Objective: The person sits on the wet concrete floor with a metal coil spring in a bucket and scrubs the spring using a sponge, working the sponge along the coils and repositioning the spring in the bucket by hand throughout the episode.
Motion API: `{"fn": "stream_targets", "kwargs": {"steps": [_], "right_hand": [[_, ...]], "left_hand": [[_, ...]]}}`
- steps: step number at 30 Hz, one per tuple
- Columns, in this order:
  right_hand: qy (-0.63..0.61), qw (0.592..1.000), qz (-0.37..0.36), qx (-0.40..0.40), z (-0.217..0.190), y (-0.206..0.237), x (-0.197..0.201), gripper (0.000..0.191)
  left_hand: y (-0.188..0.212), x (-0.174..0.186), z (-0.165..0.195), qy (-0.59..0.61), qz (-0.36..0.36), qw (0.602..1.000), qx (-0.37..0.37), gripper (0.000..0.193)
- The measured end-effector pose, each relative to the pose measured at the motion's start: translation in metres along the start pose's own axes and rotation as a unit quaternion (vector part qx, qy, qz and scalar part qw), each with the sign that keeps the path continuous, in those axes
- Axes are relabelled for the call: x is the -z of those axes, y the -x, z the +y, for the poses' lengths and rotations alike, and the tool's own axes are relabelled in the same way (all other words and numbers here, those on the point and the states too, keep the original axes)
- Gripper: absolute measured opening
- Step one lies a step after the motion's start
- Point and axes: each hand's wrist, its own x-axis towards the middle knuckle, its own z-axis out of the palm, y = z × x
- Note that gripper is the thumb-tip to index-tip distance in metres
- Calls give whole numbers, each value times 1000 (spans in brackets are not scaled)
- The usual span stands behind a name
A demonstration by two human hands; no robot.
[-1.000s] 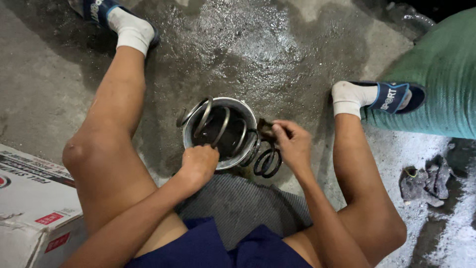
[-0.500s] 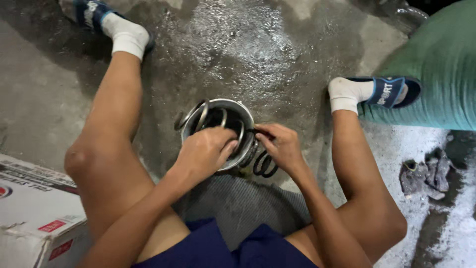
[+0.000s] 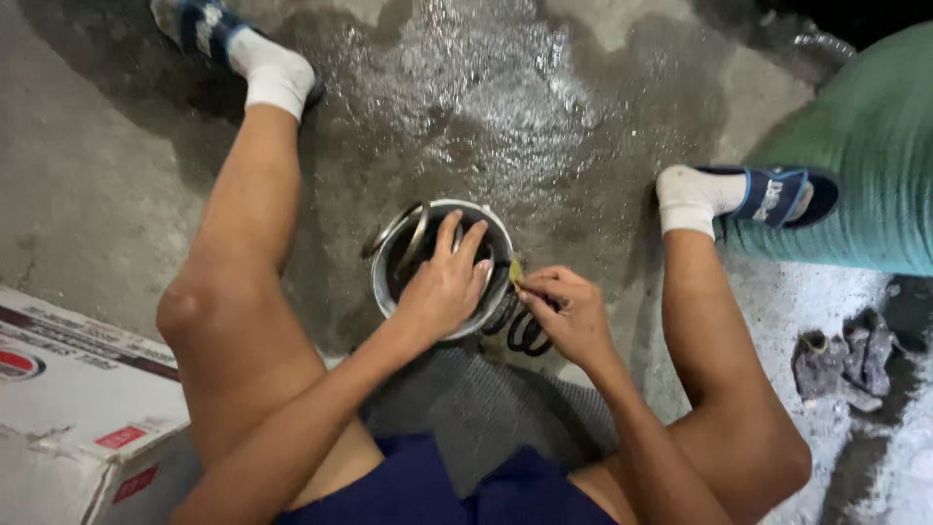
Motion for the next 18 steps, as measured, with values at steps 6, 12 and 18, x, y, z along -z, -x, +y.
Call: {"fn": "stream_targets", "kwargs": {"steps": [6,12,18], "right_hand": [[-41,994,5,-105,22,-28,-8,22],[50,997,47,-39,20,-1,-14,17],[8,992,95,-86,16,2,-22,19]], "left_hand": [[-10,-14,-13,-23,38,999,3,29],[-13,-14,-16,-21,23,999,37,25],[-13,-14,-15,-3,27,1000,11,24]]}}
